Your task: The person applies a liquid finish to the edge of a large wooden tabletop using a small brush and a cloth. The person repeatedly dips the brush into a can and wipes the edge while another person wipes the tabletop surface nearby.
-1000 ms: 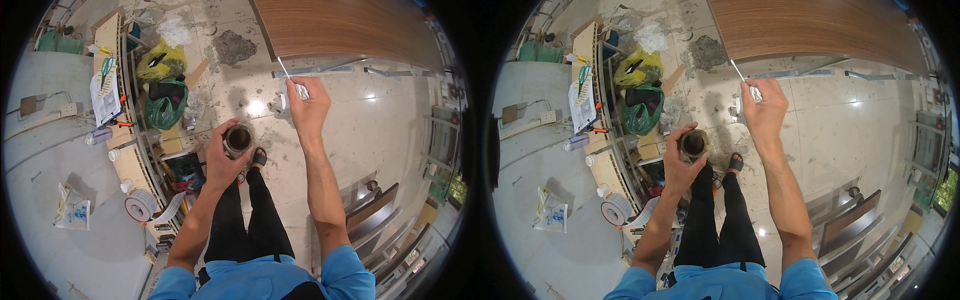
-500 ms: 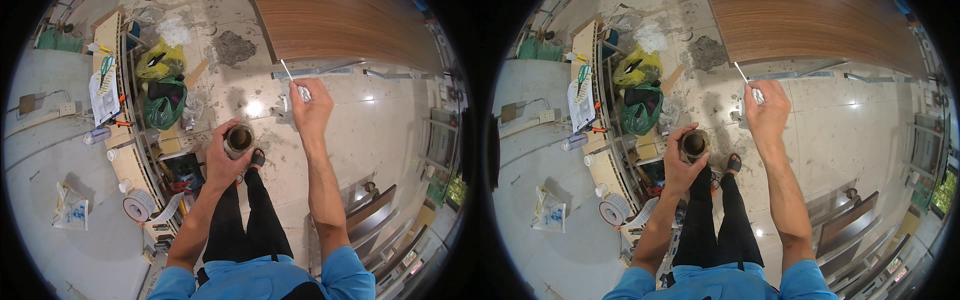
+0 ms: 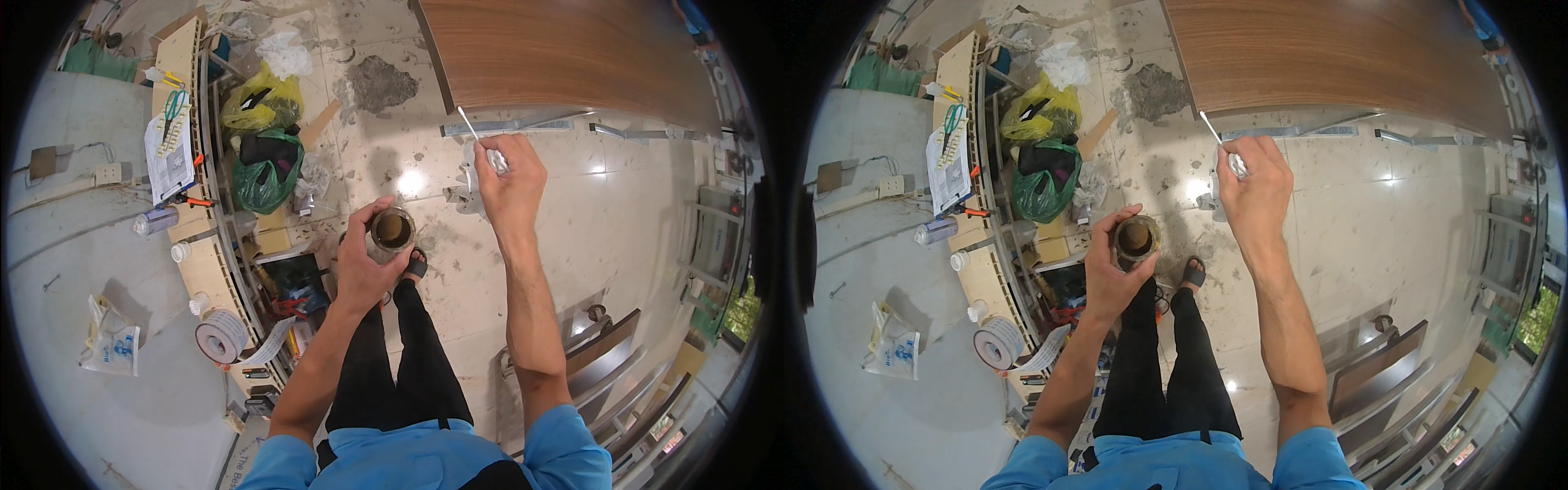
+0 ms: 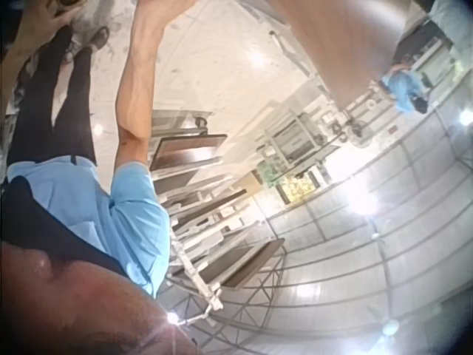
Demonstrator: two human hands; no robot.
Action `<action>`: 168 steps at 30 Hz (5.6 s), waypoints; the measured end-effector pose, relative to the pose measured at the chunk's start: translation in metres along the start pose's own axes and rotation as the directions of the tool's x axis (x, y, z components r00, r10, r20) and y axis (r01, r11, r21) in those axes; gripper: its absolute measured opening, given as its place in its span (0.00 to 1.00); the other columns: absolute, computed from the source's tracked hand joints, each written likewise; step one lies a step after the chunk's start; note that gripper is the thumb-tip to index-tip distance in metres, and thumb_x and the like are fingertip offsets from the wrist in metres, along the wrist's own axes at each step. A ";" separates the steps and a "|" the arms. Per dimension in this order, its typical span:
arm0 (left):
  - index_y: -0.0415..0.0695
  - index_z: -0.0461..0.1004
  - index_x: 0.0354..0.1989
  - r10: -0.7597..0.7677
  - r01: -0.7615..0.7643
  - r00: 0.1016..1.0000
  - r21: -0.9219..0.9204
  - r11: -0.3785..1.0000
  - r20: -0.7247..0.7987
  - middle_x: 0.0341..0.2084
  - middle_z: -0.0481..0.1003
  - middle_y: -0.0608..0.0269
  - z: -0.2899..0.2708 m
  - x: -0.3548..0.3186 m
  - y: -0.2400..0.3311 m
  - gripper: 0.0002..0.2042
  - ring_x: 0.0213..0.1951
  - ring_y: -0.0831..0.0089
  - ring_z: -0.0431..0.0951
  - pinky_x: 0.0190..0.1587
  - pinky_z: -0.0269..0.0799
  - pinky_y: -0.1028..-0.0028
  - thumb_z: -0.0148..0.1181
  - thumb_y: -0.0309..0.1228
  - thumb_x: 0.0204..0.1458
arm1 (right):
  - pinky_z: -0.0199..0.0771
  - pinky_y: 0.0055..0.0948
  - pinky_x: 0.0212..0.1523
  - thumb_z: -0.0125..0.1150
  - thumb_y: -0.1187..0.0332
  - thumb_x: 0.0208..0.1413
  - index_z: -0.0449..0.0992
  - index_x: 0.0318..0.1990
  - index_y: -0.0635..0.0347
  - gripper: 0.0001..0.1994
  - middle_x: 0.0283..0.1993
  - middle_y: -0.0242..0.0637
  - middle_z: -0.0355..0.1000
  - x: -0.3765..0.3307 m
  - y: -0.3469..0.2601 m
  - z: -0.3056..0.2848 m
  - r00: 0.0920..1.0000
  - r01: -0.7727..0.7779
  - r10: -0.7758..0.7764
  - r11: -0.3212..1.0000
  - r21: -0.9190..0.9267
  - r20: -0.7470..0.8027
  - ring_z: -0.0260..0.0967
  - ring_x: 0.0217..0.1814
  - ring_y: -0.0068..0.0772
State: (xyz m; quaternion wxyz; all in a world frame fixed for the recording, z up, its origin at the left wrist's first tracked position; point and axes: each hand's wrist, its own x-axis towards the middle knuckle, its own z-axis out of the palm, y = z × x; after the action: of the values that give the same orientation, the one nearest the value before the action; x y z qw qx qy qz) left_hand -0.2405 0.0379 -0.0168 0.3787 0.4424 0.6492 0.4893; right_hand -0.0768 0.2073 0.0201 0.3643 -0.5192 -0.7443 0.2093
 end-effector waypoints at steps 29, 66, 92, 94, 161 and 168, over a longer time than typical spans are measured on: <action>0.38 0.64 0.62 0.016 -0.020 0.999 -0.097 0.995 -0.034 0.66 0.72 0.48 0.005 -0.002 -0.009 0.34 0.64 0.66 0.76 0.67 0.72 0.69 0.74 0.14 0.46 | 0.73 0.44 0.37 0.69 0.78 0.56 0.81 0.38 0.61 0.04 0.36 0.43 0.73 0.056 0.003 -0.042 0.931 0.236 -0.135 0.931 -0.278 0.338 0.74 0.37 0.52; 0.38 0.65 0.62 0.017 -0.021 0.999 -0.098 0.995 -0.034 0.64 0.73 0.48 0.004 -0.001 -0.009 0.34 0.62 0.62 0.78 0.65 0.74 0.68 0.76 0.18 0.46 | 0.77 0.45 0.39 0.71 0.78 0.53 0.83 0.39 0.59 0.07 0.39 0.39 0.76 0.079 0.005 -0.046 0.859 0.405 -0.254 0.868 -0.286 0.444 0.78 0.39 0.47; 0.38 0.64 0.62 -0.037 0.032 0.998 -0.105 0.994 -0.050 0.65 0.72 0.49 -0.006 -0.008 -0.014 0.34 0.63 0.65 0.76 0.67 0.72 0.67 0.74 0.16 0.47 | 0.76 0.38 0.37 0.69 0.80 0.53 0.82 0.39 0.58 0.08 0.37 0.41 0.74 0.012 0.031 -0.002 0.976 0.209 -0.202 0.974 -0.089 0.088 0.76 0.36 0.48; 0.37 0.63 0.62 -0.047 0.042 0.998 -0.115 0.992 -0.034 0.65 0.71 0.47 -0.004 -0.007 -0.015 0.34 0.64 0.65 0.75 0.68 0.71 0.68 0.73 0.14 0.46 | 0.75 0.38 0.37 0.69 0.80 0.53 0.82 0.39 0.58 0.08 0.36 0.42 0.74 0.011 0.032 -0.002 0.967 0.214 -0.197 0.972 -0.094 0.164 0.76 0.36 0.48; 0.38 0.66 0.63 0.005 -0.006 0.999 -0.031 0.999 -0.043 0.64 0.74 0.51 0.000 0.015 0.001 0.33 0.63 0.65 0.77 0.66 0.74 0.68 0.74 0.15 0.47 | 0.75 0.35 0.39 0.71 0.77 0.58 0.83 0.39 0.62 0.03 0.37 0.41 0.78 0.016 0.017 -0.017 0.993 0.104 -0.106 0.993 -0.055 -0.051 0.76 0.37 0.42; 0.38 0.66 0.63 0.013 -0.014 0.999 -0.026 1.000 -0.039 0.64 0.73 0.50 0.001 0.016 0.000 0.32 0.63 0.65 0.76 0.66 0.74 0.68 0.73 0.16 0.48 | 0.74 0.35 0.40 0.71 0.77 0.58 0.83 0.38 0.63 0.03 0.36 0.41 0.78 0.014 0.022 -0.015 0.994 0.096 -0.096 0.995 -0.004 -0.050 0.76 0.37 0.42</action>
State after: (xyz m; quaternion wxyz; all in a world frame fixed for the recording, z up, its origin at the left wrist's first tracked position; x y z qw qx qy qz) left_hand -0.2445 0.0531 -0.0178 0.3686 0.4320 0.6470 0.5089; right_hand -0.0546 0.2273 0.0197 0.3919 -0.4883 -0.7591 0.1778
